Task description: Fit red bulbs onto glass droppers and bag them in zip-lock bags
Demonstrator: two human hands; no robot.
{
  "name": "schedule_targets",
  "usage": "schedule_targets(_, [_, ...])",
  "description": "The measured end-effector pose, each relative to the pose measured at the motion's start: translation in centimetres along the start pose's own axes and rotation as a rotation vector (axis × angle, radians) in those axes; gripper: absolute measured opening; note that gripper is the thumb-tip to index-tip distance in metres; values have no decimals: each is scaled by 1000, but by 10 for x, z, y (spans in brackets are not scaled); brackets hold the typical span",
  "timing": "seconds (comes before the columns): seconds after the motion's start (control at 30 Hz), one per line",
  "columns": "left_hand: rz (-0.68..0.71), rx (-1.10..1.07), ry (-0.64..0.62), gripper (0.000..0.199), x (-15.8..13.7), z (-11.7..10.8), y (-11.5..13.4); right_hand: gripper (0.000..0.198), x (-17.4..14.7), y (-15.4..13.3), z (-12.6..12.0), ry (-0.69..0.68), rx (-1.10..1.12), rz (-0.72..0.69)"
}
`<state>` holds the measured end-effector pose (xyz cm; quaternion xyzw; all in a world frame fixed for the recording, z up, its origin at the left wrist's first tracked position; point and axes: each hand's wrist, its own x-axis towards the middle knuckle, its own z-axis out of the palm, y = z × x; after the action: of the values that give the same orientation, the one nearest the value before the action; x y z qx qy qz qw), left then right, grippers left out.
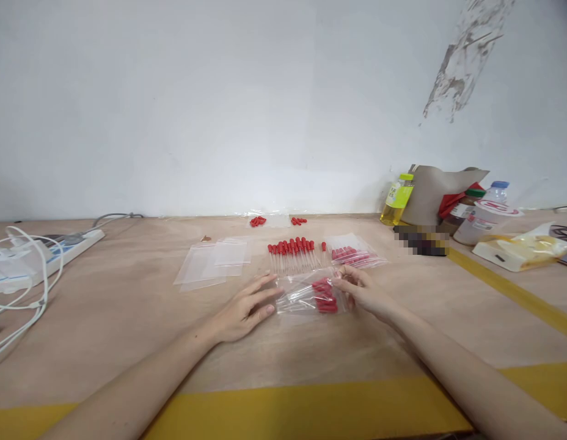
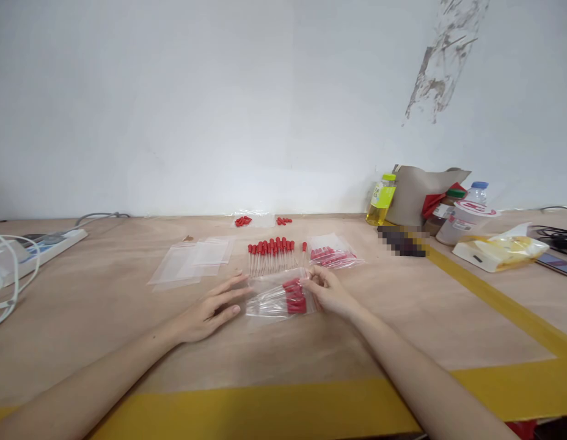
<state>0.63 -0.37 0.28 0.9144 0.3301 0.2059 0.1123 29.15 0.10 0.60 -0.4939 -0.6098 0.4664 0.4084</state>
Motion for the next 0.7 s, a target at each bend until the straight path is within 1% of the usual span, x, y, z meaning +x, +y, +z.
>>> schedule_targets(0.03, [-23,24,13,39,0,0,-2,36,0,0,-4,8,-5,-4])
schedule_targets(0.07, [-39,55,24,39,0,0,-4,36,0,1,-9,-11,-16,25])
schedule_targets(0.13, [-68,134,51,39,0,-1,-10,36,2,8,-16,-62,-50,118])
schedule_targets(0.17, [-89,178,67,39,0,-3,-14,37,3,12,-18,-71,-71,137])
schedule_targets(0.2, [-121,222,83,39,-1,-4,-18,38,4,16,-20,-66,-90,128])
schedule_targets(0.3, [-282,323,121,42,-5,-11,-34,40,6,21,-22,-56,-97,-1])
schedule_targets(0.37, [-412,359,121,46,-8,-17,-46,38,5,18,-25,-90,-83,-81])
schedule_targets(0.43, [-514,385,106,48,-11,-22,-58,36,5,11,-30,-85,-45,-145])
schedule_targets(0.47, [-552,396,98,49,-12,-24,-63,35,5,7,-34,-52,-14,-170])
schedule_targets(0.53, [-608,408,86,50,-13,-26,-71,37,10,-1,-43,73,62,-201])
schedule_targets(0.63, [-652,417,55,49,-12,-26,-77,41,26,-9,-56,326,143,-221])
schedule_targets(0.7, [-656,437,31,47,-11,-24,-79,42,42,-9,-62,495,141,-236])
